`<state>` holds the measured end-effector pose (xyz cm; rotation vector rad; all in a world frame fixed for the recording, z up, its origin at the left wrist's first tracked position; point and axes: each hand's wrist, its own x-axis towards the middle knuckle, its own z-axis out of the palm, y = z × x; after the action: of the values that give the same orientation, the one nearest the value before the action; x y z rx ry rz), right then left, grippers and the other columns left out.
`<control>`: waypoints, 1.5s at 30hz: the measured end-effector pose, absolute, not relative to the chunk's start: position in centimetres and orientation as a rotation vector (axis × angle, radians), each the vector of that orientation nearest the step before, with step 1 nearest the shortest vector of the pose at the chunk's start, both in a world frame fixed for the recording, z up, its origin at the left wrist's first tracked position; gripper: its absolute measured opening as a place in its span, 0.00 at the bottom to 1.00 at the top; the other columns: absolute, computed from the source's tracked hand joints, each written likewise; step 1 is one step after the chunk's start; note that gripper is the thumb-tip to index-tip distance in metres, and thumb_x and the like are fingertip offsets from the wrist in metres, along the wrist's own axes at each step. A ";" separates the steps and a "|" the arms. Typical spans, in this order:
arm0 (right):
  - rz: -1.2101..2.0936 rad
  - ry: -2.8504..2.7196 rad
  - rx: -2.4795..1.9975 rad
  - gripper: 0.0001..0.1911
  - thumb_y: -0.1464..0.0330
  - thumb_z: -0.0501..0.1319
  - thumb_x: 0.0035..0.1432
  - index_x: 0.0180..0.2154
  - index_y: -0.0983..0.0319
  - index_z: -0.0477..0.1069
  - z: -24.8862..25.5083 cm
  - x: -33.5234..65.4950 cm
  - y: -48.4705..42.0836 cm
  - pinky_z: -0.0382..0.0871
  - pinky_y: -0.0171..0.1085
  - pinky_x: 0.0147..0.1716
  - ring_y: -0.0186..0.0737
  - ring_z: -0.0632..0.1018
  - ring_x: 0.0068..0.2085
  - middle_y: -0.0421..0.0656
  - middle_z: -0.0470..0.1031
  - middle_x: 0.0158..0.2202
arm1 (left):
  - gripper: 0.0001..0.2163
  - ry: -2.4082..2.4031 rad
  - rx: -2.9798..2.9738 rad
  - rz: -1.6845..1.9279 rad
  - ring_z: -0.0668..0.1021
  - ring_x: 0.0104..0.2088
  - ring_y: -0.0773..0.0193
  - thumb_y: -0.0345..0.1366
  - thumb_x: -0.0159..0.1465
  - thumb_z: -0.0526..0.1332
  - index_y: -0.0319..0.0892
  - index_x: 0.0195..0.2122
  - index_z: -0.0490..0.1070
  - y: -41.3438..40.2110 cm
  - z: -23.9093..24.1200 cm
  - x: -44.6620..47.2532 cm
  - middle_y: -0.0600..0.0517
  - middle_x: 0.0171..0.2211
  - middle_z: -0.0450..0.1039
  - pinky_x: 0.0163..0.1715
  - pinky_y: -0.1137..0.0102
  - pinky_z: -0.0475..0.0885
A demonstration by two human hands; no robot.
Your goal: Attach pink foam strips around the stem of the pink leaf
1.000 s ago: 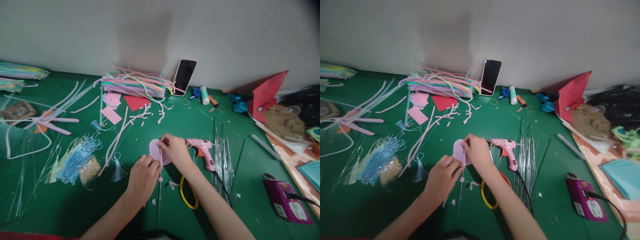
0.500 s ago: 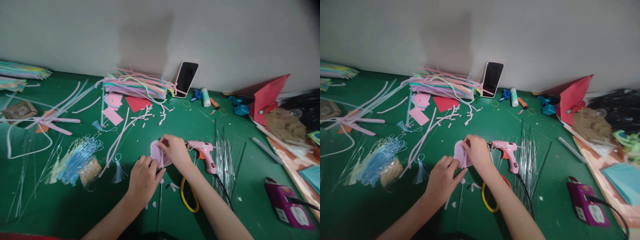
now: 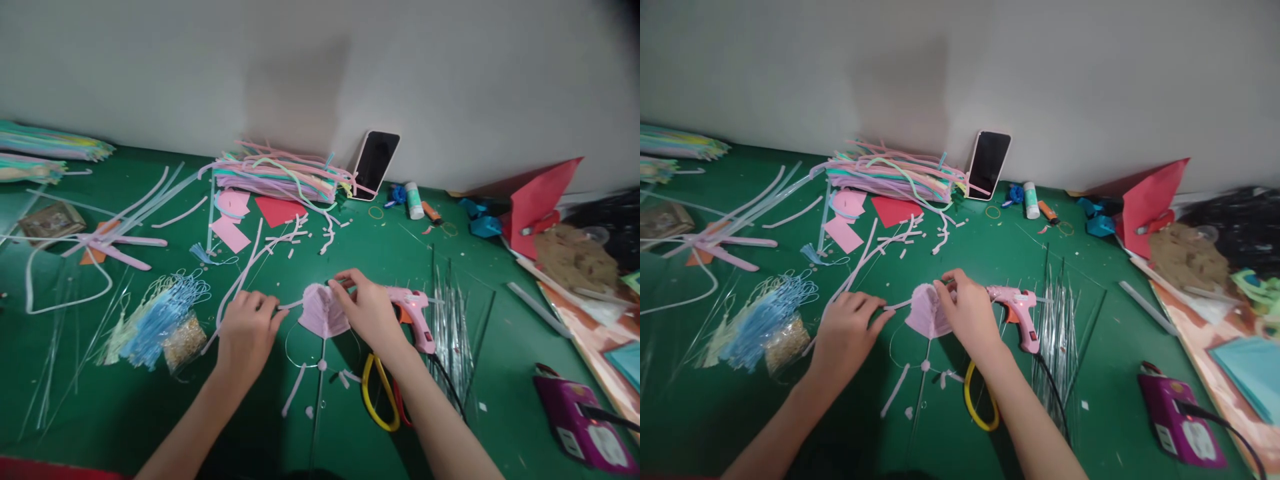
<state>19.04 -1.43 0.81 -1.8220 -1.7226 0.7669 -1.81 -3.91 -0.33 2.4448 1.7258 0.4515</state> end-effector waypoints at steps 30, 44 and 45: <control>1.329 -1.355 -1.627 0.16 0.56 0.57 0.60 0.42 0.60 0.71 2.7 16.7 -3.8 0.65 0.33 0.20 0.35 0.74 0.22 0.40 0.76 0.27 | 0.13 1.468 1.686 0.482 0.71 0.22 0.67 0.47 0.67 0.50 0.45 0.38 0.66 -2.0 4.8 -4.0 0.59 0.21 0.66 0.22 0.75 0.62; 1.360 -0.929 -1.356 0.17 0.53 0.64 0.54 0.35 0.61 0.74 3.9 19.3 -2.9 0.64 0.32 0.17 0.33 0.70 0.22 0.42 0.77 0.28 | 0.16 1.362 1.700 0.305 0.68 0.23 0.69 0.47 0.67 0.49 0.44 0.31 0.68 -3.0 4.0 -5.1 0.58 0.21 0.64 0.24 0.75 0.60; 1.349 -0.934 -1.372 0.17 0.53 0.63 0.54 0.35 0.61 0.74 4.0 19.6 -3.1 0.65 0.32 0.18 0.33 0.71 0.22 0.42 0.77 0.28 | 0.16 1.369 1.709 0.284 0.67 0.23 0.69 0.48 0.67 0.49 0.44 0.31 0.68 -3.0 4.0 -5.4 0.58 0.22 0.65 0.24 0.75 0.60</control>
<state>19.62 -3.06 3.97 -1.3721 -0.9342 1.3487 -5.42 -2.99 3.96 1.7091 1.3688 0.2840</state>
